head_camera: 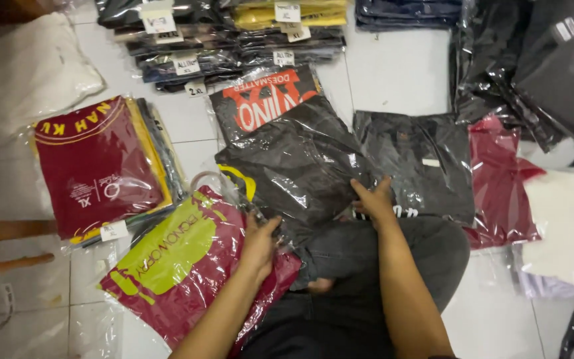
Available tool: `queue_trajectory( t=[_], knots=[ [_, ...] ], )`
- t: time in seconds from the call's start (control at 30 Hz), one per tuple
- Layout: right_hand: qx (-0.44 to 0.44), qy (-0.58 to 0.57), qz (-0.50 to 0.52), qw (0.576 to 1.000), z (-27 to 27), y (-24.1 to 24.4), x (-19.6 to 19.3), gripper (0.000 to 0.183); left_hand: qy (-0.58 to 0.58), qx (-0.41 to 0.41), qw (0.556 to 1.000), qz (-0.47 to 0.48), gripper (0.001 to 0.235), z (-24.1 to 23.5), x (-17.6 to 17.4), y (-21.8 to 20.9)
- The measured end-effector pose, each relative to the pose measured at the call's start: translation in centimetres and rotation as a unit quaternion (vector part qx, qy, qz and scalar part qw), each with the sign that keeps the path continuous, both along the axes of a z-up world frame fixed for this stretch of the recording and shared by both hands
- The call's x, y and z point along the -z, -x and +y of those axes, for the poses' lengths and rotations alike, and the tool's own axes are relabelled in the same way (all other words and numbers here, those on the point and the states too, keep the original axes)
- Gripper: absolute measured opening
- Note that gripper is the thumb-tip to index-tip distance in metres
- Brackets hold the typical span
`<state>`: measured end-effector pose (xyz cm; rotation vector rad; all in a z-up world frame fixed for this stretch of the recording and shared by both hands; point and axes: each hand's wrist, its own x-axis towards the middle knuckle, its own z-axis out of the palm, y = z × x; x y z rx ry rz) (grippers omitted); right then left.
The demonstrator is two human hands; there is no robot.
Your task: The person sits on the floor surrounded by stacks of packaged clothing. They pick up plastic-wrapped shirts, write on the packaging with a marker, and apply adhesive tape to secure the labels. The person handles various shirts, including black and maroon ones, and organizes them into piles.
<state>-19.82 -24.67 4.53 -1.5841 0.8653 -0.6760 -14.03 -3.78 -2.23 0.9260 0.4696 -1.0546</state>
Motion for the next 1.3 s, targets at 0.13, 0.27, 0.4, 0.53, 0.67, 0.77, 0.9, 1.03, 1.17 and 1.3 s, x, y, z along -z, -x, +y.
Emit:
queue_trajectory(
  t=[0.13,0.27,0.4,0.53,0.67,0.77,0.9,1.03,1.17,1.3],
  knots=[
    [0.017,-0.097,-0.009,0.995,0.3,0.9,0.9,0.037,0.024,-0.011,1.000,0.009,0.056,0.0,-0.3,0.6],
    [0.058,-0.248,-0.008,0.967,0.8,2.0,2.0,0.038,0.052,-0.010,0.998,0.033,0.062,-0.4,-0.3,2.8],
    [0.100,-0.395,-0.004,0.913,1.8,2.6,2.9,0.039,0.078,-0.006,0.995,0.059,0.069,-1.6,-0.8,3.8],
    [0.122,-0.479,-0.003,0.869,2.5,3.4,3.8,0.039,0.106,-0.006,0.992,0.070,0.073,-1.8,-2.1,3.6],
    [0.097,-0.465,-0.068,0.878,2.6,3.2,3.4,0.030,0.100,0.023,0.995,0.015,0.060,-1.6,-5.5,2.7],
    [0.061,-0.407,-0.100,0.906,1.8,1.8,1.3,0.042,0.099,0.039,0.994,-0.029,0.054,-1.4,-5.7,2.7],
    [0.002,-0.341,-0.129,0.931,-0.7,-1.0,0.5,0.050,0.133,0.018,0.977,-0.165,0.050,-1.9,-8.0,2.3],
    [-0.088,-0.362,-0.178,0.911,-2.8,-5.2,-0.5,0.054,0.086,-0.002,0.961,-0.263,0.032,-3.5,-5.9,2.3],
    [-0.204,-0.364,-0.184,0.890,-5.8,-8.1,1.9,0.058,-0.018,0.061,0.926,-0.373,0.028,-5.2,-4.5,1.2],
    [-0.105,-0.186,0.149,0.966,-8.4,-8.7,7.8,0.046,-0.161,0.367,0.848,-0.345,0.069,-5.4,-0.6,2.6]
  ],
)
